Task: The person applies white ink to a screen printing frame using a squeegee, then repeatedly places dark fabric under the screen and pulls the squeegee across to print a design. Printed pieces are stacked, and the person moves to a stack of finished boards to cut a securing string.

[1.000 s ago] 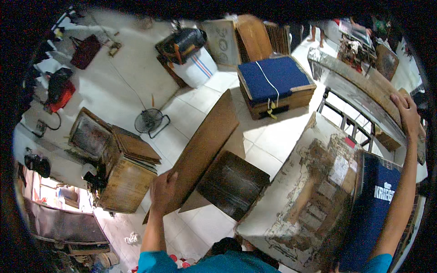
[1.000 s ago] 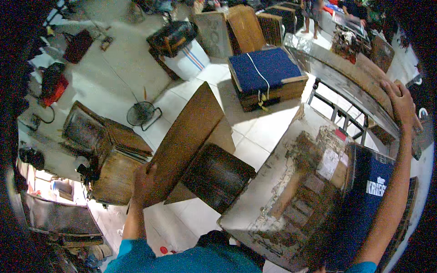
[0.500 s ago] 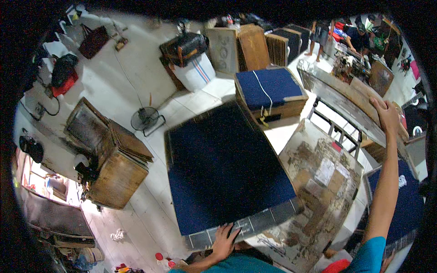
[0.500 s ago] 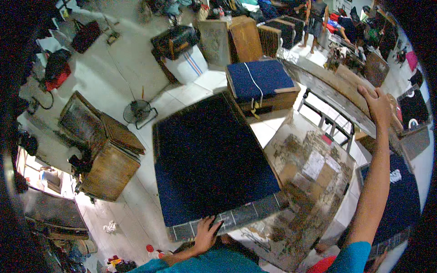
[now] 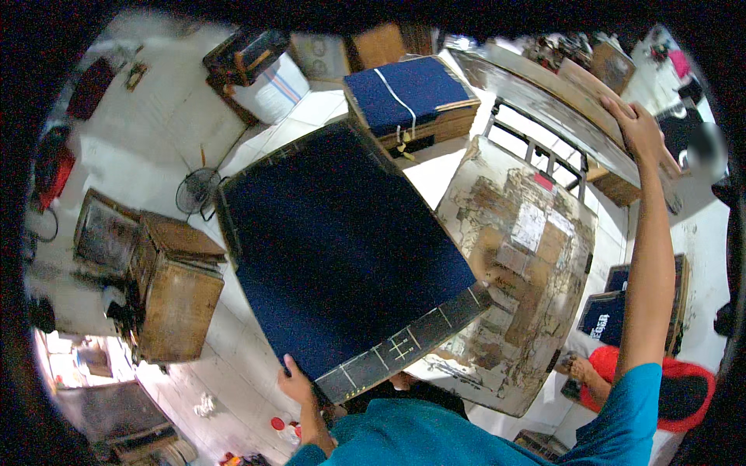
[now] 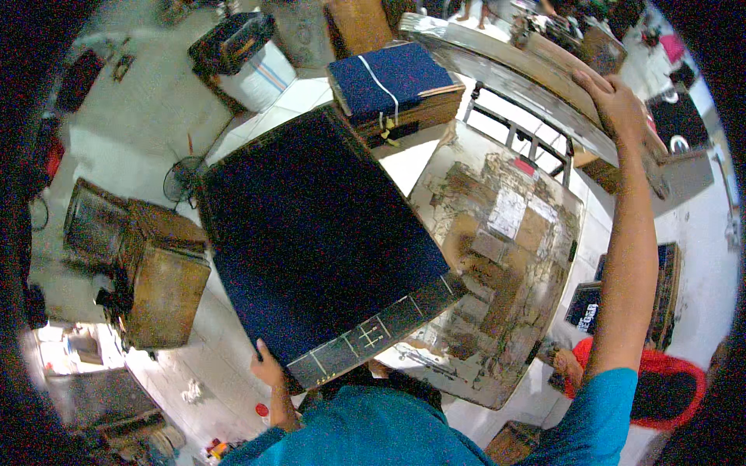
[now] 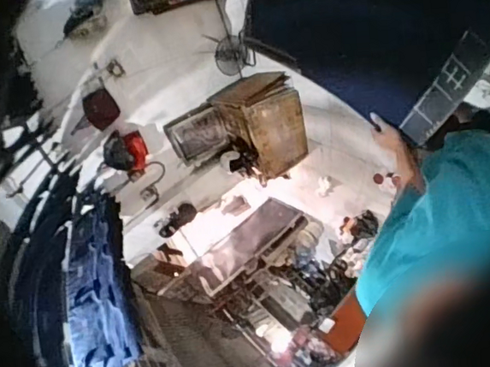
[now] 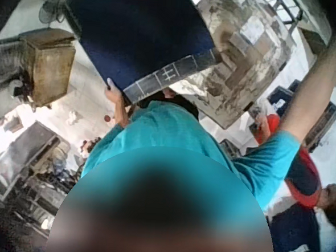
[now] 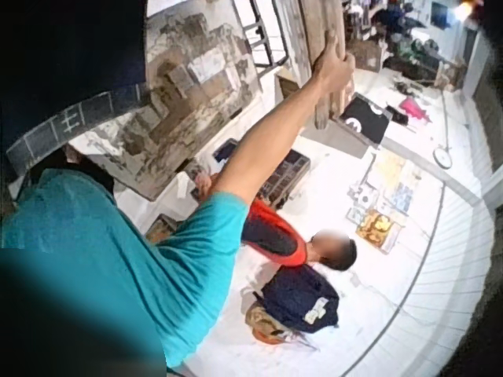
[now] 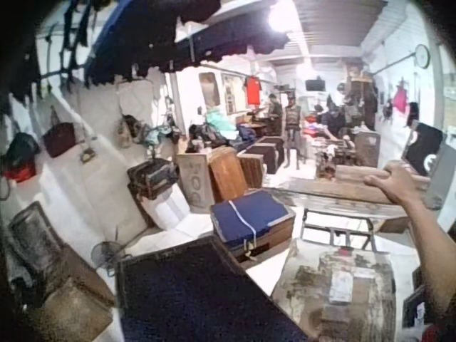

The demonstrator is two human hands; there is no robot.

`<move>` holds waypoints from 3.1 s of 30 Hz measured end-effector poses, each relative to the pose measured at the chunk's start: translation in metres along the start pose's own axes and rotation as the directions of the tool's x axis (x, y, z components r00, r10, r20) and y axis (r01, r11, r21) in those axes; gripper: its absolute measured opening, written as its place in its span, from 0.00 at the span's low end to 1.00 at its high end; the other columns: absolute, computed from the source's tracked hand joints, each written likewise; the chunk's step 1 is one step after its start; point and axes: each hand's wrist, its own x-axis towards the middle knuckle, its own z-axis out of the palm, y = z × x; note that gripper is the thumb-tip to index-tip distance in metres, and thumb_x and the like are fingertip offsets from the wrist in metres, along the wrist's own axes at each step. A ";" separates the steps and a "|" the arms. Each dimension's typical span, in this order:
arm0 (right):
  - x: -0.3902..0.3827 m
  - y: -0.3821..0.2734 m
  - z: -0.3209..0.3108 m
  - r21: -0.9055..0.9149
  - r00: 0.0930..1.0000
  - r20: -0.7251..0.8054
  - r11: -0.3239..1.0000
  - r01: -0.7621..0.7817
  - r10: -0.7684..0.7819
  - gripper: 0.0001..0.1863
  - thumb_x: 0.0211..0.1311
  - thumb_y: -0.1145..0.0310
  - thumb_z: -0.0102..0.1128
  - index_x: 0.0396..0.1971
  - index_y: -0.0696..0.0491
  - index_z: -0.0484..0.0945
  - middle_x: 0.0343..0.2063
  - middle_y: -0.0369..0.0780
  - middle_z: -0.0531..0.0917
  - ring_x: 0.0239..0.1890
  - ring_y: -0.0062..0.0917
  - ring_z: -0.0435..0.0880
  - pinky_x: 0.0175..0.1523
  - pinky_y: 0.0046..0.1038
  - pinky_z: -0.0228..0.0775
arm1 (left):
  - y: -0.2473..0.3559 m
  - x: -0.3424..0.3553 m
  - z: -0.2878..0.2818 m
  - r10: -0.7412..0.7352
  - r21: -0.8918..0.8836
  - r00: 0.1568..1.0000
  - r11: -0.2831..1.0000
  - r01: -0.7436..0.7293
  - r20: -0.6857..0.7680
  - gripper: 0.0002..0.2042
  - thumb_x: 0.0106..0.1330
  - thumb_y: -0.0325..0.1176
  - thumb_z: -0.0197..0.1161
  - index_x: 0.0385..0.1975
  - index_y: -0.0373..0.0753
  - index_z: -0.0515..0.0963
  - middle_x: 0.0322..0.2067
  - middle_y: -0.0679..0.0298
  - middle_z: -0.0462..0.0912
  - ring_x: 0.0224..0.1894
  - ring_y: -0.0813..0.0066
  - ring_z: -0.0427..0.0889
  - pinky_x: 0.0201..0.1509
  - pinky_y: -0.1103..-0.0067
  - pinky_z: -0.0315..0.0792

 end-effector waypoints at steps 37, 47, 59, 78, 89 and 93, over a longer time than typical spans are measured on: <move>0.006 -0.004 -0.015 0.122 0.999 -0.035 0.992 -0.028 0.032 0.50 0.42 0.19 0.62 0.37 0.58 0.88 0.40 0.54 0.88 0.46 0.44 0.88 0.53 0.42 0.77 | 0.149 -0.050 0.126 0.573 -0.305 0.147 0.615 -0.727 0.806 0.49 0.56 0.58 0.76 0.68 0.27 0.62 0.61 0.36 0.74 0.63 0.35 0.74 0.68 0.56 0.68; 0.018 -0.009 -0.021 0.101 0.996 -0.036 0.992 -0.072 0.076 0.45 0.42 0.19 0.62 0.27 0.55 0.85 0.30 0.50 0.88 0.37 0.40 0.87 0.45 0.40 0.75 | 0.168 -0.049 0.121 0.497 -0.349 0.098 0.723 -0.596 0.862 0.51 0.57 0.60 0.74 0.70 0.30 0.58 0.60 0.36 0.75 0.62 0.36 0.76 0.66 0.56 0.70; 0.043 0.029 -0.001 0.041 0.994 -0.029 0.994 -0.100 0.101 0.47 0.43 0.20 0.60 0.38 0.56 0.88 0.39 0.53 0.88 0.43 0.44 0.88 0.51 0.42 0.77 | 0.198 -0.029 0.138 0.405 -0.137 0.020 0.353 -0.926 0.914 0.47 0.52 0.81 0.59 0.43 0.32 0.80 0.35 0.42 0.87 0.38 0.41 0.87 0.45 0.54 0.80; -0.238 0.012 0.210 0.187 0.821 0.551 0.981 0.054 -0.150 0.16 0.50 0.74 0.68 0.42 0.49 0.82 0.37 0.41 0.85 0.44 0.40 0.84 0.50 0.44 0.72 | 0.401 -0.041 0.268 0.052 -0.175 0.207 0.747 0.641 0.977 0.17 0.75 0.49 0.61 0.52 0.42 0.79 0.43 0.68 0.85 0.41 0.72 0.83 0.44 0.72 0.80; -0.120 0.065 0.334 0.244 0.924 0.316 0.959 0.141 -0.216 0.08 0.58 0.74 0.59 0.37 0.46 0.81 0.33 0.42 0.87 0.42 0.44 0.86 0.46 0.53 0.67 | 0.355 -0.044 0.314 0.146 -0.262 0.385 0.927 0.268 0.911 0.25 0.69 0.55 0.69 0.50 0.38 0.80 0.42 0.68 0.82 0.40 0.76 0.76 0.45 0.74 0.71; -0.144 0.074 0.342 0.264 0.878 0.432 0.960 0.093 -0.204 0.08 0.58 0.72 0.60 0.36 0.46 0.81 0.34 0.41 0.87 0.41 0.43 0.86 0.46 0.54 0.67 | 0.363 -0.049 0.309 0.093 -0.200 0.411 0.953 0.227 0.907 0.26 0.69 0.57 0.68 0.52 0.38 0.79 0.45 0.68 0.84 0.42 0.77 0.78 0.46 0.75 0.72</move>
